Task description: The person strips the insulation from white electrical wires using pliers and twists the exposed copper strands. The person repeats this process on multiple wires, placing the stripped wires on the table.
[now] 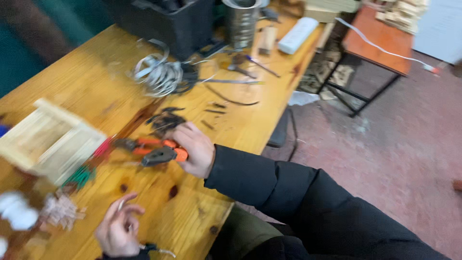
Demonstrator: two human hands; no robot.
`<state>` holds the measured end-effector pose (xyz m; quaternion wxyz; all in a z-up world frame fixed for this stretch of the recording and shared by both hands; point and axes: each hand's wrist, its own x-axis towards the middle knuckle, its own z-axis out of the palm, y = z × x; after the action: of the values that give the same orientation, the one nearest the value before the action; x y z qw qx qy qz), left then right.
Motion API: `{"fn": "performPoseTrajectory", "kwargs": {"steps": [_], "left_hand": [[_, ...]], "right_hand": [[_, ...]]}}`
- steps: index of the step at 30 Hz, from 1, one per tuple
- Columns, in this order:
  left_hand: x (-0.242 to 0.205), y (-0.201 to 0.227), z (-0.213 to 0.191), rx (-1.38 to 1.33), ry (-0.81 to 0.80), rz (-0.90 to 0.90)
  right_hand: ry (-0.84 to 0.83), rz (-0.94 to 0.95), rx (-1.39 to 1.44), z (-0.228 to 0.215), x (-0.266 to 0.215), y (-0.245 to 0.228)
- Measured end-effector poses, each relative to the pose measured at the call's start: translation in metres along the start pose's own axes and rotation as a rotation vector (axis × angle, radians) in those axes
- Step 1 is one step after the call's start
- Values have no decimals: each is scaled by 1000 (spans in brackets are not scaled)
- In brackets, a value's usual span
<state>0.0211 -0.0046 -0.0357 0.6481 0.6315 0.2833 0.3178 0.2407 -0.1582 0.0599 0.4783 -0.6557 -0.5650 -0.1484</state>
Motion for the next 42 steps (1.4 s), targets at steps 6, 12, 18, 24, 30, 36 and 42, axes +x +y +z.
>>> {"fn": "performPoseTrajectory", "kwargs": {"steps": [6,12,18,24,30,36,42], "left_hand": [[8,3,-1,-292,289,-230],[4,20,-16,15,133,131],[4,23,-15,34,80,182],[5,34,-23,112,107,186],[1,38,-24,118,103,233],[4,41,-27,184,49,283],[3,44,-36,292,11,290]], "right_hand": [[-40,-318,-323,69,48,0],[4,-632,-245,107,68,18],[-118,-595,-261,102,59,39],[-99,-599,-306,104,51,35],[-65,-524,-403,99,48,20],[-62,-507,-321,103,46,18],[-92,-489,-357,102,41,20]]}}
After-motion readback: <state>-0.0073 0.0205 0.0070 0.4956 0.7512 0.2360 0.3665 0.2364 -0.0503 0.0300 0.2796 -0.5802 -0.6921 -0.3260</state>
